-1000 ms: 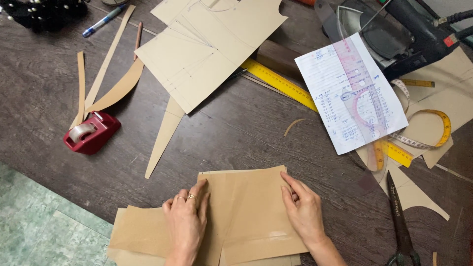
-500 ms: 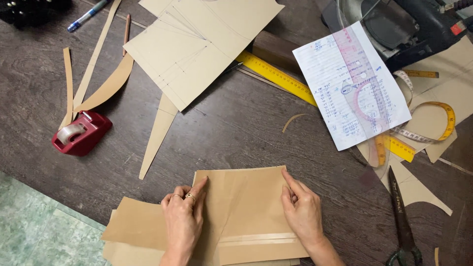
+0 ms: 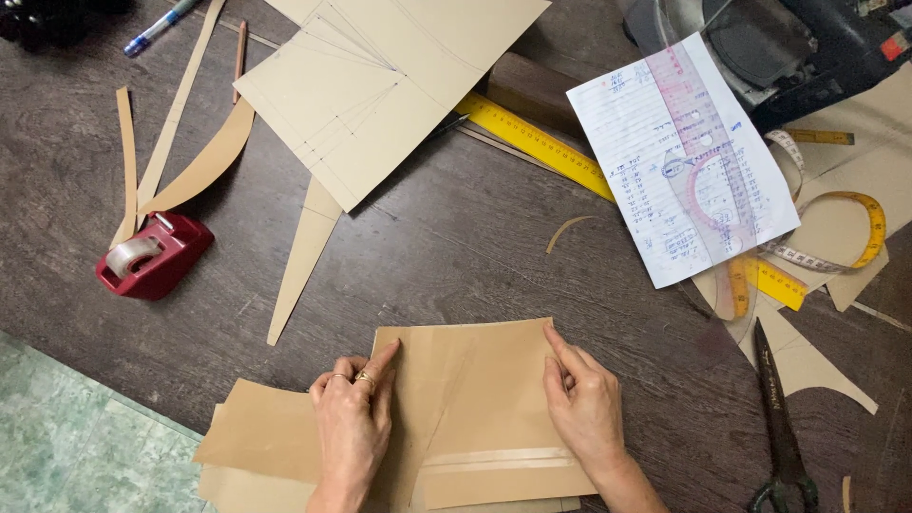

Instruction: The person uses shears to cut along the curved lines of a brown paper pattern piece on a work table. After cutting, they align and tape the pattern pieces together to form a larger garment section.

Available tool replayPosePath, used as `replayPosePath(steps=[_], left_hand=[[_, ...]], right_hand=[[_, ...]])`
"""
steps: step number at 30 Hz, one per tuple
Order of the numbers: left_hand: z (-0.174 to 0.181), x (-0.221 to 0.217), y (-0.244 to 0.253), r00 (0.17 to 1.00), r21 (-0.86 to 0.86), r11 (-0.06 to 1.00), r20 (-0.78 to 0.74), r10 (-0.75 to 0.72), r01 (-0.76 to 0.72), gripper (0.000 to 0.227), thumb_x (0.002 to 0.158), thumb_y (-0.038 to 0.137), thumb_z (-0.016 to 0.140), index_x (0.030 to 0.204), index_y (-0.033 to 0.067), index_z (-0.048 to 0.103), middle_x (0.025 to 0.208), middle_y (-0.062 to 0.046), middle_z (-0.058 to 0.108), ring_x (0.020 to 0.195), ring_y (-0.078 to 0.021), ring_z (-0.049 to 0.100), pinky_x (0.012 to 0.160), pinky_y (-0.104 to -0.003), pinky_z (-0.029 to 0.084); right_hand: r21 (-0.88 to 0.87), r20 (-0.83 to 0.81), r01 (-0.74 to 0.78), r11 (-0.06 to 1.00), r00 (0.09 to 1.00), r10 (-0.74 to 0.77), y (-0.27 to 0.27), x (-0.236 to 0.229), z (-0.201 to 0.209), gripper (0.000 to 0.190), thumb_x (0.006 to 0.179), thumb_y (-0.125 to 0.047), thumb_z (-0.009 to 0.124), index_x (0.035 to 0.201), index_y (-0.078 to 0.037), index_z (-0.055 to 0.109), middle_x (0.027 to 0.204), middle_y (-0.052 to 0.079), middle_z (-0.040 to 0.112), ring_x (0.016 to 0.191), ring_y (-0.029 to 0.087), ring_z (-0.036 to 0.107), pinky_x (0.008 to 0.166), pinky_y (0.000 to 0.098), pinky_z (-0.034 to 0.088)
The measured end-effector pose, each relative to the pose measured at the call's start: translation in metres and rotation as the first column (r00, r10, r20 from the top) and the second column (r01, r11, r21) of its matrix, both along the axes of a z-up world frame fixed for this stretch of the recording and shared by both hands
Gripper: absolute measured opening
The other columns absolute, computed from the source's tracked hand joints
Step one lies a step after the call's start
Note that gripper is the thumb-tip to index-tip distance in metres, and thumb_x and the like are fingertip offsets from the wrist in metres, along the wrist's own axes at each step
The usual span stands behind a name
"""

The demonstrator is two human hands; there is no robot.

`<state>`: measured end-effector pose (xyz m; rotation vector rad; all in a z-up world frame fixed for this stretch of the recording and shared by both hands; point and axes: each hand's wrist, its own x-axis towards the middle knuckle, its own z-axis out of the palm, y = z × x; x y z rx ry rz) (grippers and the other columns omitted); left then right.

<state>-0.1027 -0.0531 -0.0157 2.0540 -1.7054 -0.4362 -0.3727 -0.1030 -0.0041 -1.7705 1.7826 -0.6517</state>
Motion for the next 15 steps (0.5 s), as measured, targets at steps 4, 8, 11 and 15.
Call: replayPosePath(steps=[4,8,11,15], left_hand=[[-0.0025,-0.0012,0.001,1.0,-0.014,1.0,0.013,0.016,-0.016,0.038,0.089,0.018,0.059,0.125,0.0297,0.064,0.087,0.002,0.056,0.076,-0.0165,0.055,0.088,-0.038,0.033],[-0.0004,-0.0021,0.0004,1.0,-0.007,1.0,0.015,0.012,-0.012,0.04,0.088,0.015,0.06,0.125,0.028,0.064,0.087,0.001,0.056,0.077,-0.0163,0.056,0.087,-0.038,0.033],[-0.0004,-0.0013,0.0005,1.0,-0.007,1.0,0.022,0.005,-0.005,0.039,0.088,0.016,0.059,0.125,0.0282,0.064,0.087,0.001,0.056,0.077,-0.0171,0.056,0.087,-0.039,0.034],[0.0008,-0.0031,0.0001,1.0,-0.025,1.0,0.019,0.01,-0.009,0.041,0.087,0.012,0.06,0.125,0.0275,0.065,0.086,0.002,0.055,0.076,-0.0159,0.055,0.087,-0.037,0.033]], right_hand=[[0.012,-0.02,0.015,1.0,1.0,-0.015,0.0004,0.0001,0.0003,0.044,0.086,-0.012,0.056,0.129,-0.02,0.063,0.068,0.0,0.059,0.05,0.016,0.044,0.056,0.0317,0.042],[0.041,-0.014,0.017,0.999,1.0,-0.016,-0.0006,-0.0002,0.0018,0.043,0.085,-0.012,0.056,0.128,-0.018,0.064,0.077,0.001,0.067,0.05,0.017,0.048,0.057,0.0331,0.043],[0.043,-0.018,0.021,0.999,1.0,-0.02,-0.0007,-0.0002,-0.0008,0.044,0.085,-0.012,0.056,0.128,-0.02,0.063,0.072,0.001,0.062,0.05,0.018,0.047,0.058,0.0332,0.042],[0.015,0.0,0.032,0.999,0.999,-0.032,-0.0001,-0.0016,-0.0045,0.042,0.085,-0.011,0.057,0.125,-0.018,0.066,0.069,0.001,0.062,0.051,0.017,0.047,0.058,0.0321,0.043]])
